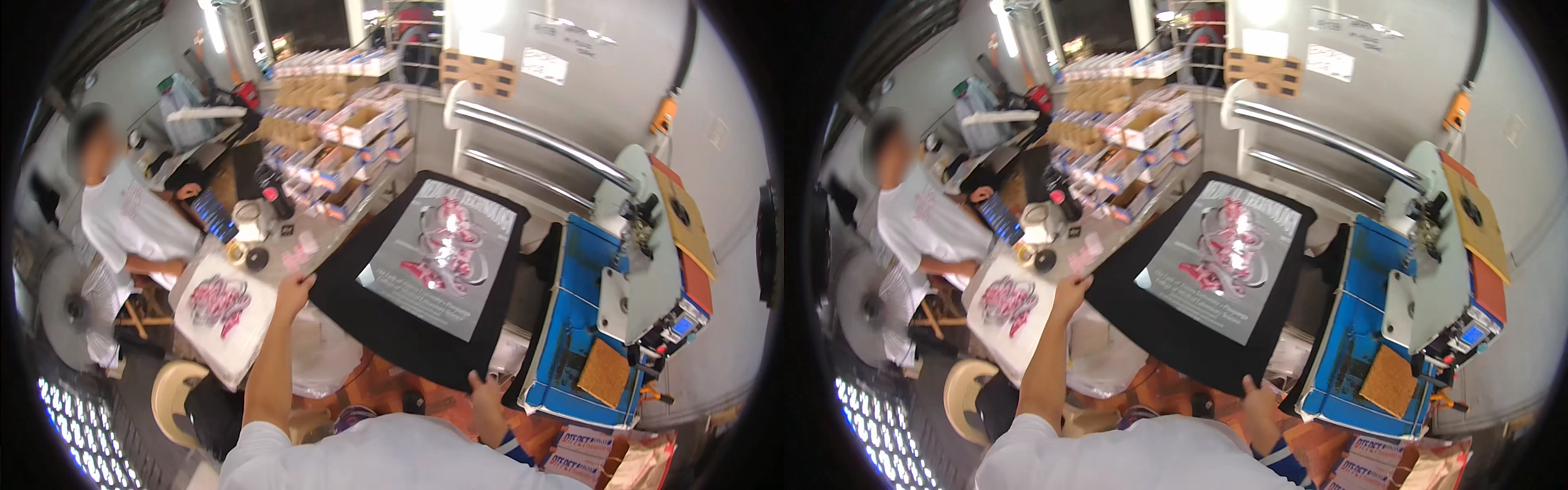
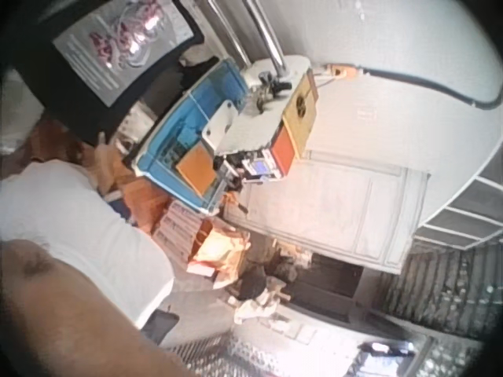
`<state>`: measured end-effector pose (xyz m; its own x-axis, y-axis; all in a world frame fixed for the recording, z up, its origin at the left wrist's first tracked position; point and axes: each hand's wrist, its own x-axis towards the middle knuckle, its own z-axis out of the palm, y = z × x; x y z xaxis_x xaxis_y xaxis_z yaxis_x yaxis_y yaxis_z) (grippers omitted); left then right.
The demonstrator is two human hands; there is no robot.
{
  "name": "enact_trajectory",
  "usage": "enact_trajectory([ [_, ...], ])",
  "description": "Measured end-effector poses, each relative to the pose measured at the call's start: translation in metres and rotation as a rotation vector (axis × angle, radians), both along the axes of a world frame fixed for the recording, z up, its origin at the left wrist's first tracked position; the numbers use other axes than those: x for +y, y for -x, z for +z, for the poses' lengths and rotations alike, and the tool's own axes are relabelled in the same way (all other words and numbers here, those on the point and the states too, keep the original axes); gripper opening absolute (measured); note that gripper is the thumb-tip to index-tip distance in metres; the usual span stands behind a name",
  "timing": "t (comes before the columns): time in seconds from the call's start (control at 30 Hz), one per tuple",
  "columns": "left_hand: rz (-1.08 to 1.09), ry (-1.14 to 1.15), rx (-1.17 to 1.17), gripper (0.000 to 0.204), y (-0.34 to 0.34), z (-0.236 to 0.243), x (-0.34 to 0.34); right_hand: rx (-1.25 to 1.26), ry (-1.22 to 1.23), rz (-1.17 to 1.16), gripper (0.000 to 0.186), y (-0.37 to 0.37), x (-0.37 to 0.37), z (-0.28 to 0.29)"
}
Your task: The person places a black t-shirt on a heat press, aligns a transfer sheet with a medical technology design, and closes the press. After pressing, the person removes the t-shirt and places it on a nearby chair, then repeats the process with another t-shirt.
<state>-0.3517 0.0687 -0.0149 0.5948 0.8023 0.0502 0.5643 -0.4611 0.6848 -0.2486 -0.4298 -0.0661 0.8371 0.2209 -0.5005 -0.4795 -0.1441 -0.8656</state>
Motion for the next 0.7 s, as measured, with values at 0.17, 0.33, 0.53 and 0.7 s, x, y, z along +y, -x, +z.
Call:
enact_trajectory([
  [0.17, -0.081, 0.800, -1.138, 0.022, -0.013, 0.075, -0.061, -0.451, -0.414, -0.182, 0.025, -0.088, 0.016, 0.173],
  [0.33, -0.258, 0.593, -1.578, 0.018, 0.106, 0.147, -0.145, -1.061, -0.878, -0.155, 0.030, -0.094, 0.070, 0.329],
  [0.53, 0.430, 0.340, -1.245, 0.042, 0.378, 0.141, -0.287, -1.158, -1.119, 0.265, 0.036, 0.054, 0.160, 0.398],
  [0.7, 0.642, 0.479, -1.418, 0.017, 0.513, 0.094, -0.467, -0.855, -1.117, 0.880, 0.028, 0.182, 0.230, 0.349],
])
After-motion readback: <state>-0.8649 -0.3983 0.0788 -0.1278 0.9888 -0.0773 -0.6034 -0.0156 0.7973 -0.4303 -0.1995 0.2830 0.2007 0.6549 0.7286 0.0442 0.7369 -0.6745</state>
